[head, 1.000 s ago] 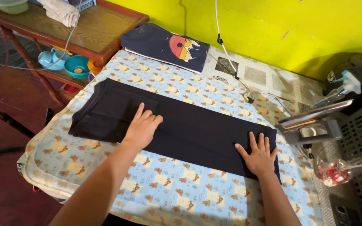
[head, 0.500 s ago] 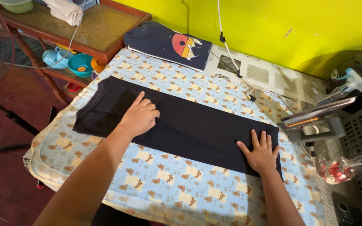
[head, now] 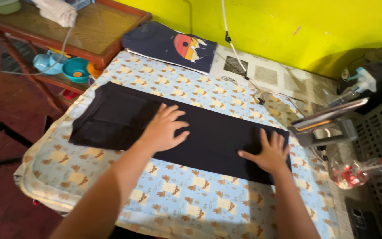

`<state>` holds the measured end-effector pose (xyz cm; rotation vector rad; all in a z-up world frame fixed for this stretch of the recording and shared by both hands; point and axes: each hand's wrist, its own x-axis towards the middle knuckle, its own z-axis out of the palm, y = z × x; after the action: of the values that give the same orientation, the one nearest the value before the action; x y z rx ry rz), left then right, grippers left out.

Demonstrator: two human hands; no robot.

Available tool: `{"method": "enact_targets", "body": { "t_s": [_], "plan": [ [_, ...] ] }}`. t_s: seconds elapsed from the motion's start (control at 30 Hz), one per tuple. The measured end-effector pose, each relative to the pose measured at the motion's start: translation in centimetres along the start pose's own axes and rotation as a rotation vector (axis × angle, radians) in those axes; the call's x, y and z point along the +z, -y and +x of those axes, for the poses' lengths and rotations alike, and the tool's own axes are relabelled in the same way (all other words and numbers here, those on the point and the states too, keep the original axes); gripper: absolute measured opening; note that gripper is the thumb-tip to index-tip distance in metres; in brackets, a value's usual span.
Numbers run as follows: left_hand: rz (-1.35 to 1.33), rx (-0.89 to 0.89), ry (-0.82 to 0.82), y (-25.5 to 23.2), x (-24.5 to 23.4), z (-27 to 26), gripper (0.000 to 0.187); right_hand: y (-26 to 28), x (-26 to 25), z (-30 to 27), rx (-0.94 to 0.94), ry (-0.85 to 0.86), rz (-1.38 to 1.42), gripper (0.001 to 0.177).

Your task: The person irons a black t-shirt on an ironing board, folds the sleeves and sides inward to form a rectangle, and then irons the folded garment to flatten it.

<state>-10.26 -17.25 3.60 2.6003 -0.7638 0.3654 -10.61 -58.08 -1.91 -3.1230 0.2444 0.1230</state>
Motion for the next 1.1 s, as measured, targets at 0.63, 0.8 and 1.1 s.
{"method": "enact_targets", "body": {
  "t_s": [0.63,0.8,1.1],
  "plan": [
    [0.198,-0.487,0.255,-3.3,7.6,4.1,0.088,-16.5,2.2,5.6,0.155,-1.109,1.121,0.074],
    [0.219,-0.493,0.282,-3.4,7.4,4.2,0.084,-16.6,-1.7,8.3,-0.028,-0.973,1.423,0.052],
    [0.225,-0.505,0.297,-3.6,7.3,4.2,0.085,1.0,-15.7,0.4,0.101,-0.162,0.053,0.065]
  ]
}}
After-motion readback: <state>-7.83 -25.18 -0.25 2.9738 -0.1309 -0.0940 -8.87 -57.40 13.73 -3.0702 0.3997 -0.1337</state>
